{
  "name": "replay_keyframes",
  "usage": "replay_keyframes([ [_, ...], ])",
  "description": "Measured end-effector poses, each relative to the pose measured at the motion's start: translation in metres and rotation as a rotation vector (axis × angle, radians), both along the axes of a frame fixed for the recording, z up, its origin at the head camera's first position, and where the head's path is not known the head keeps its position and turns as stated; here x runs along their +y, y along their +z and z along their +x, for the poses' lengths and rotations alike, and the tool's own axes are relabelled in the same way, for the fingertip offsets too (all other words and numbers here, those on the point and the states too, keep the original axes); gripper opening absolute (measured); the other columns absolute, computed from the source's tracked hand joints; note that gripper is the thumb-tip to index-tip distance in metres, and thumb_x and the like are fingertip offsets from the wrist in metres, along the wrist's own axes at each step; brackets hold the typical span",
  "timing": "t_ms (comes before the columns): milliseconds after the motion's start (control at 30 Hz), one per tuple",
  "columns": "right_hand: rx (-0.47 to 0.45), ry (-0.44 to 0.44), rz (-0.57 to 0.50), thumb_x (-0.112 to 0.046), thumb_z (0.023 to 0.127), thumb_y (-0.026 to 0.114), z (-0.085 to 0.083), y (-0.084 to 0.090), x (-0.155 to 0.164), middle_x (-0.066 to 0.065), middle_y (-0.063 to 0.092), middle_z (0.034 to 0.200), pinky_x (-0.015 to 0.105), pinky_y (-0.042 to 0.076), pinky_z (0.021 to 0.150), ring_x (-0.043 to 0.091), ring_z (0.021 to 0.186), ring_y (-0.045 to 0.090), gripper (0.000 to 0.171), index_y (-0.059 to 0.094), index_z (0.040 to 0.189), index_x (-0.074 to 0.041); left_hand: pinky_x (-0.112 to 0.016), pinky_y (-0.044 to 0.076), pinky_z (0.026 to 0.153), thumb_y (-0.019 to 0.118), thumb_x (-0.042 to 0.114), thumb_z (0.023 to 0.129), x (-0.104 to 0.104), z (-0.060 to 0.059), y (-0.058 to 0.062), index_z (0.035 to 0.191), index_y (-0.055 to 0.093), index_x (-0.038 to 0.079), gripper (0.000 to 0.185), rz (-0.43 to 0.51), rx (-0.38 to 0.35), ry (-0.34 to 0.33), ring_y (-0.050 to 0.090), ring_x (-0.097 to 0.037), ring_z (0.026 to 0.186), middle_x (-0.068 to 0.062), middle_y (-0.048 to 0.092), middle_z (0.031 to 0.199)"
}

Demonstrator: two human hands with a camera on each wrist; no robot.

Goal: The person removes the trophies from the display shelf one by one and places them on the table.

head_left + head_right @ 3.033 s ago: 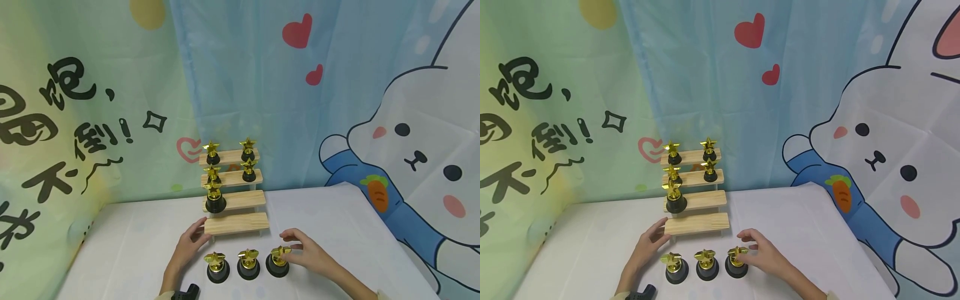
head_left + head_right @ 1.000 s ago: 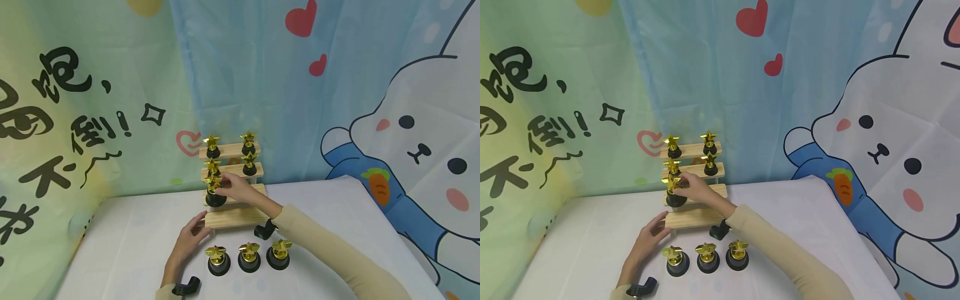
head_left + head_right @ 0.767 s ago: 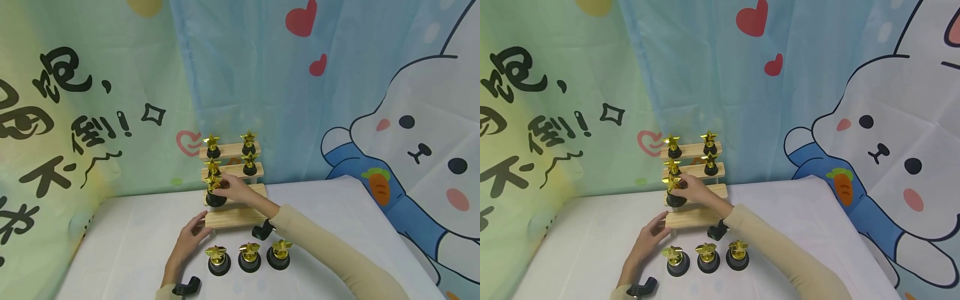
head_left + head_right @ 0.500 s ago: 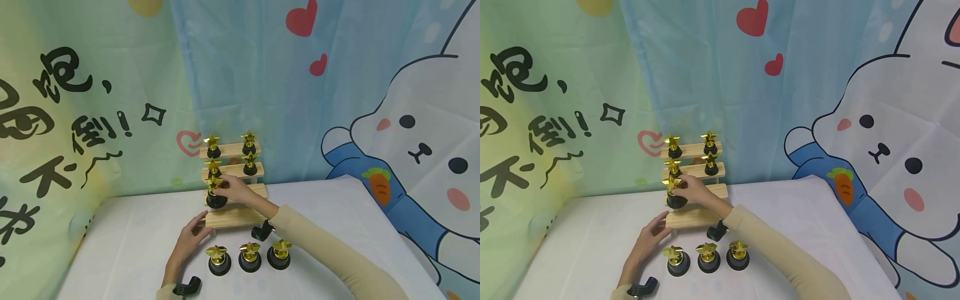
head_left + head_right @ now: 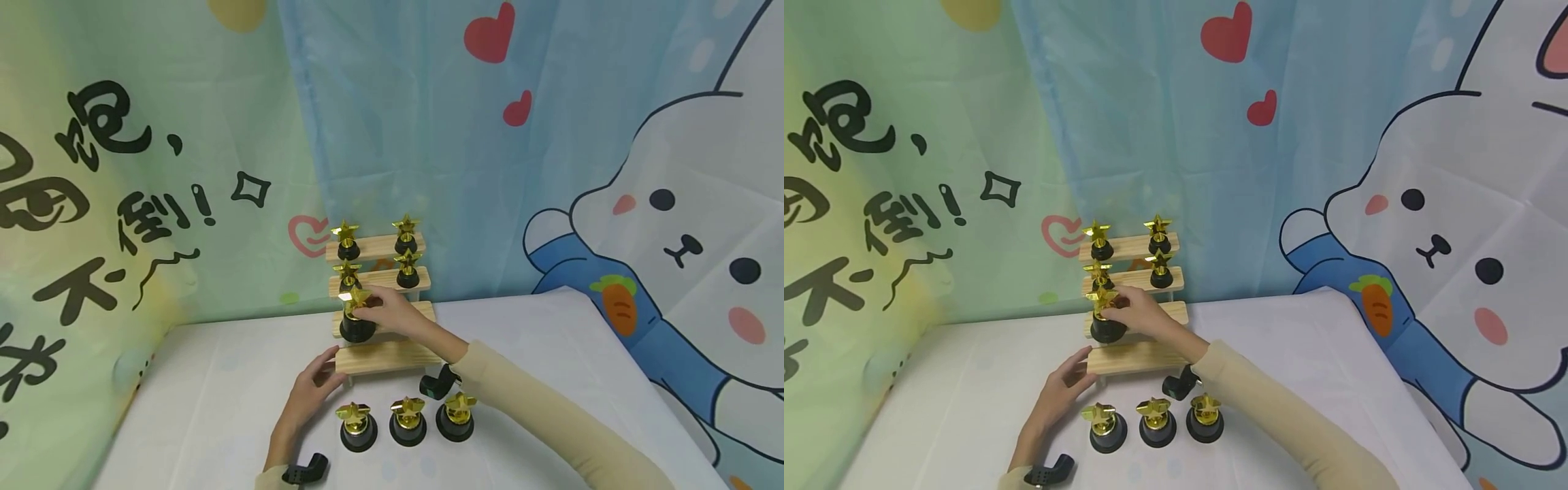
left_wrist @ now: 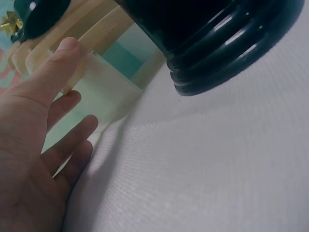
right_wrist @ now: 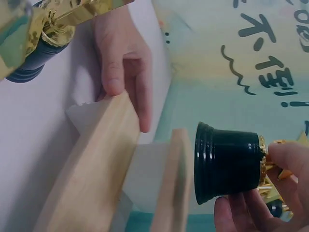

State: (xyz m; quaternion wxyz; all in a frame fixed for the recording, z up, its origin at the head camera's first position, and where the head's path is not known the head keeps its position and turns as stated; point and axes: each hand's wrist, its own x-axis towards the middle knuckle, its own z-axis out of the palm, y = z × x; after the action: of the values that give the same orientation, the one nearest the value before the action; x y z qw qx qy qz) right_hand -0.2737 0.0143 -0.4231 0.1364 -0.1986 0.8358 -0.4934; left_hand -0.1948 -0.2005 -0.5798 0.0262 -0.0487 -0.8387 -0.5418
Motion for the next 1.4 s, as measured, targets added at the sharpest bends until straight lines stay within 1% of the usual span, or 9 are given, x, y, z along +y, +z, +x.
replay_keyframes([
  [200, 0.031, 0.059, 0.012, -0.030, 0.091, 0.067, 0.008, 0.010, 0.013, 0.006, 0.066, 0.115, 0.040, 0.053, 0.092, 0.024, 0.114, 0.060, 0.034, 0.064, 0.121, -0.014, -0.042, 0.050, 0.102, 0.075, 0.040, 0.083, 0.000, 0.001, 0.002, 0.140, 0.052, 0.023, 0.064, -0.005, -0.005, 0.015, 0.061, -0.023, 0.121, 0.000, 0.055, 0.143],
  [367, 0.060, 0.117, 0.024, -0.029, 0.092, 0.066, 0.019, 0.017, 0.025, 0.011, 0.061, 0.129, 0.043, 0.053, 0.096, 0.029, 0.119, 0.059, 0.046, 0.057, 0.132, -0.009, -0.040, 0.050, 0.103, 0.074, 0.040, 0.083, 0.001, 0.002, 0.003, 0.140, 0.052, 0.024, 0.063, -0.006, -0.016, 0.020, 0.061, -0.020, 0.121, 0.002, 0.054, 0.143],
  [433, 0.044, 0.130, 0.020, -0.028, 0.093, 0.066, 0.024, 0.019, 0.030, 0.014, 0.058, 0.132, 0.043, 0.053, 0.096, 0.030, 0.120, 0.058, 0.047, 0.056, 0.134, -0.007, -0.039, 0.049, 0.104, 0.075, 0.040, 0.083, 0.002, 0.002, 0.003, 0.140, 0.052, 0.025, 0.063, -0.002, -0.024, 0.019, 0.061, -0.020, 0.122, 0.002, 0.054, 0.143],
  [567, -0.006, 0.111, 0.030, -0.031, 0.092, 0.066, 0.034, 0.022, 0.038, 0.013, 0.060, 0.126, 0.041, 0.054, 0.093, 0.030, 0.119, 0.057, 0.046, 0.057, 0.130, -0.007, -0.037, 0.049, 0.104, 0.075, 0.039, 0.083, 0.002, 0.002, 0.003, 0.140, 0.052, 0.025, 0.063, 0.001, -0.027, 0.022, 0.061, -0.020, 0.122, 0.002, 0.054, 0.144],
  [700, -0.032, 0.097, 0.034, -0.033, 0.091, 0.068, 0.044, 0.023, 0.045, 0.012, 0.061, 0.125, 0.041, 0.054, 0.092, 0.031, 0.118, 0.058, 0.055, 0.052, 0.137, -0.006, -0.038, 0.049, 0.104, 0.075, 0.039, 0.083, 0.002, 0.002, 0.002, 0.140, 0.052, 0.023, 0.064, 0.006, -0.022, 0.017, 0.061, -0.021, 0.121, 0.001, 0.054, 0.144],
  [933, -0.020, 0.193, -0.047, -0.027, 0.092, 0.067, 0.059, 0.021, 0.051, 0.010, 0.063, 0.113, 0.033, 0.056, 0.086, 0.024, 0.106, 0.065, 0.030, 0.064, 0.116, -0.009, -0.039, 0.051, 0.102, 0.075, 0.038, 0.083, 0.001, 0.002, 0.001, 0.141, 0.051, 0.019, 0.065, 0.010, -0.003, 0.006, 0.062, -0.022, 0.120, -0.001, 0.054, 0.143],
  [1100, 0.022, 0.235, -0.062, -0.027, 0.092, 0.066, 0.070, 0.021, 0.055, 0.010, 0.061, 0.116, 0.036, 0.055, 0.092, 0.022, 0.108, 0.060, 0.032, 0.063, 0.119, -0.009, -0.035, 0.051, 0.100, 0.075, 0.037, 0.083, 0.001, 0.001, 0.002, 0.141, 0.051, 0.019, 0.065, 0.003, -0.003, 0.012, 0.062, -0.022, 0.120, 0.000, 0.055, 0.143],
  [1267, 0.032, 0.262, -0.091, -0.023, 0.093, 0.066, 0.079, 0.023, 0.060, 0.011, 0.061, 0.115, 0.034, 0.055, 0.091, 0.022, 0.107, 0.059, 0.034, 0.061, 0.123, -0.007, -0.035, 0.051, 0.101, 0.075, 0.037, 0.083, 0.001, 0.001, 0.002, 0.141, 0.051, 0.017, 0.065, 0.006, -0.005, 0.012, 0.062, -0.023, 0.120, -0.001, 0.055, 0.143],
  [1400, 0.022, 0.271, -0.108, -0.020, 0.093, 0.065, 0.085, 0.025, 0.066, 0.016, 0.059, 0.115, 0.031, 0.056, 0.088, 0.028, 0.106, 0.062, 0.033, 0.061, 0.121, -0.002, -0.037, 0.051, 0.101, 0.075, 0.036, 0.084, 0.001, 0.002, 0.002, 0.141, 0.051, 0.017, 0.065, 0.001, -0.004, 0.013, 0.062, -0.022, 0.119, -0.001, 0.055, 0.143],
])
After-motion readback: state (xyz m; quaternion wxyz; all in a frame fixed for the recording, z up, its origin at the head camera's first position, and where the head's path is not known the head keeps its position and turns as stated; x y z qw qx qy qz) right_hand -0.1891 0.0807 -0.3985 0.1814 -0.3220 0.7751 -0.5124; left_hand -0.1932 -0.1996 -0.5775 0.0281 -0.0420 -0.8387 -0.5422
